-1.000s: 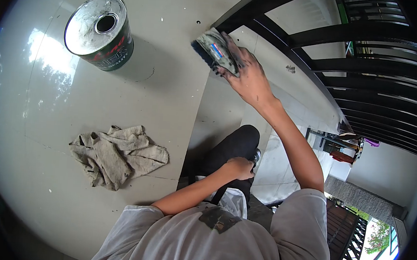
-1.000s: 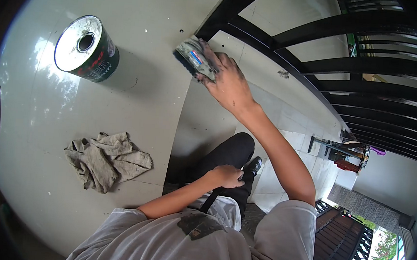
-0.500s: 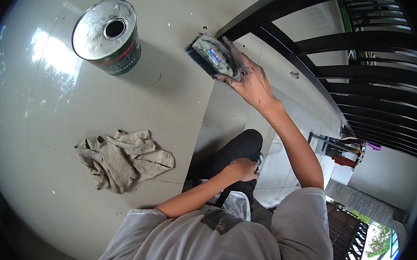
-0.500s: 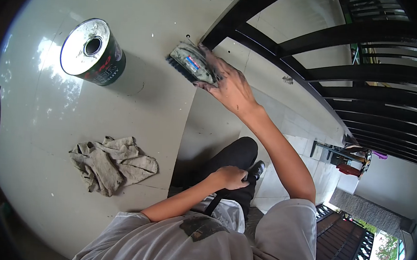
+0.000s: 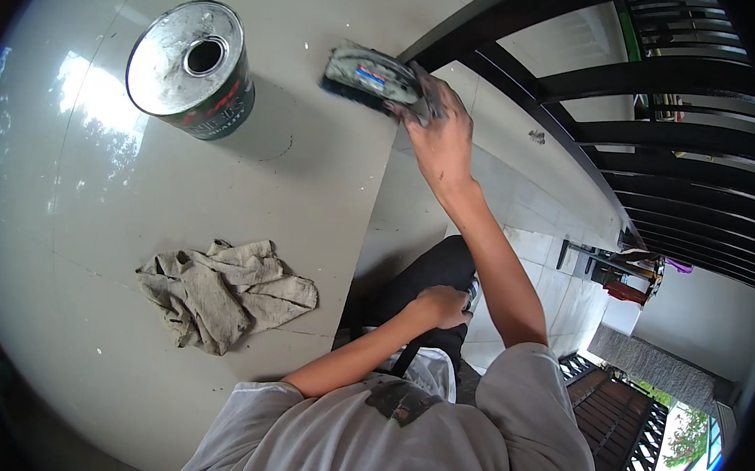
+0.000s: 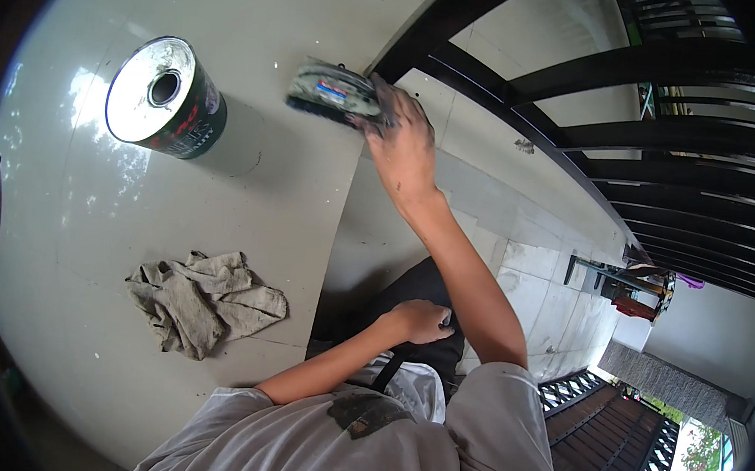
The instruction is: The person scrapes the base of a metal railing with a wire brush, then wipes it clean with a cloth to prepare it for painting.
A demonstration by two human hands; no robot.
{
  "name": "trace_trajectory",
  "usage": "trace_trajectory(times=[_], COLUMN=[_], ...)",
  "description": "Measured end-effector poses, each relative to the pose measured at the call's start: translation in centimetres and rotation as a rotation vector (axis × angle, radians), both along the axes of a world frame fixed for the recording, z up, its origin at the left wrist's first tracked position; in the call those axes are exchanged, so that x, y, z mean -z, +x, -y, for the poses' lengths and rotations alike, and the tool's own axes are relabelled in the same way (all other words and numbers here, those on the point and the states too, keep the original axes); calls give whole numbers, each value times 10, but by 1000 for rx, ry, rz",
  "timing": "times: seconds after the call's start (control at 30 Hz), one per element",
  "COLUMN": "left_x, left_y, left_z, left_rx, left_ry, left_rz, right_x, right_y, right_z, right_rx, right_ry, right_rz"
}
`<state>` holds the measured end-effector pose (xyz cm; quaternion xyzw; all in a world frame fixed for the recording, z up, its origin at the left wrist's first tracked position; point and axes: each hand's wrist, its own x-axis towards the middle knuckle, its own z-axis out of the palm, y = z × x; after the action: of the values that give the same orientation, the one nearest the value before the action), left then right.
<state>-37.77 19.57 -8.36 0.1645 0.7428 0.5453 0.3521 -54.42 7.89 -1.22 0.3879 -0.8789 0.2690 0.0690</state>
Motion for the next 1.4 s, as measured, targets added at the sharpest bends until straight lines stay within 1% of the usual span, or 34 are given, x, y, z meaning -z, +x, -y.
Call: trace_trajectory(times=[0.03,0.1,0.13,0.2,0.23,0.3,0.37,0.43,0.5,0.57,0.63,0.7,0.77,0.83,0.87,0.9,0.97,1.0,1.03,1.1,1.13,1.2,1.3,1.4], left_x=[1,-1,-4,-11,-13,-11,-6,-4,-9,-10,-5,-6,-7,-9,-7,-5,-4,-9,-11,-3,-3,-3,-4,-2], left_y=[2,2,1,-3,-5,-5,-4,-2,-4,-6,-4,-2,-1,-5,-5,-4,-4,-4,-4,-1,-3,-4,-3,-3], left_z=[-2,0,4,16,18,11,3,5,14,15,7,4,9,12,10,7,1,4,6,4,4,5,6,4], left_rx=[-20,5,17,1,-10,-17,-11,47,33,11,-23,5,37,63,64,37,7,37,65,58,63,66,49,63], left_ry=[9,1,-5,7,22,27,16,3,3,15,27,29,23,0,6,19,30,26,19,26,19,12,25,41], left_rz=[-21,-7,8,39,67,41,20,-3,35,63,13,14,19,56,46,15,-26,14,58,48,54,56,49,39], right_x=[-4,-8,-8,-13,-11,-7,-5,-6,-2,-3,-5,-6,-5,0,1,-1,-2,-2,-3,-7,-11,-18,-24,-32], right_y=[2,8,8,4,3,5,2,2,3,6,9,6,2,3,2,4,12,14,16,24,27,31,32,32], right_z=[-1,-1,-8,-25,-22,-13,1,4,-17,-32,-14,2,10,0,-5,-6,-1,1,5,11,13,15,14,17], right_rx=[7,56,54,127,113,31,70,56,25,43,50,68,32,36,25,24,81,24,24,105,104,164,143,167], right_ry=[3,91,89,195,203,67,82,139,126,189,201,188,255,203,160,169,127,125,115,174,170,287,295,328], right_rz=[2,-15,-12,-45,-44,-11,-8,-69,-72,-31,-47,-58,-102,-95,-96,-108,-25,-78,-81,-87,-89,-104,-191,-202])
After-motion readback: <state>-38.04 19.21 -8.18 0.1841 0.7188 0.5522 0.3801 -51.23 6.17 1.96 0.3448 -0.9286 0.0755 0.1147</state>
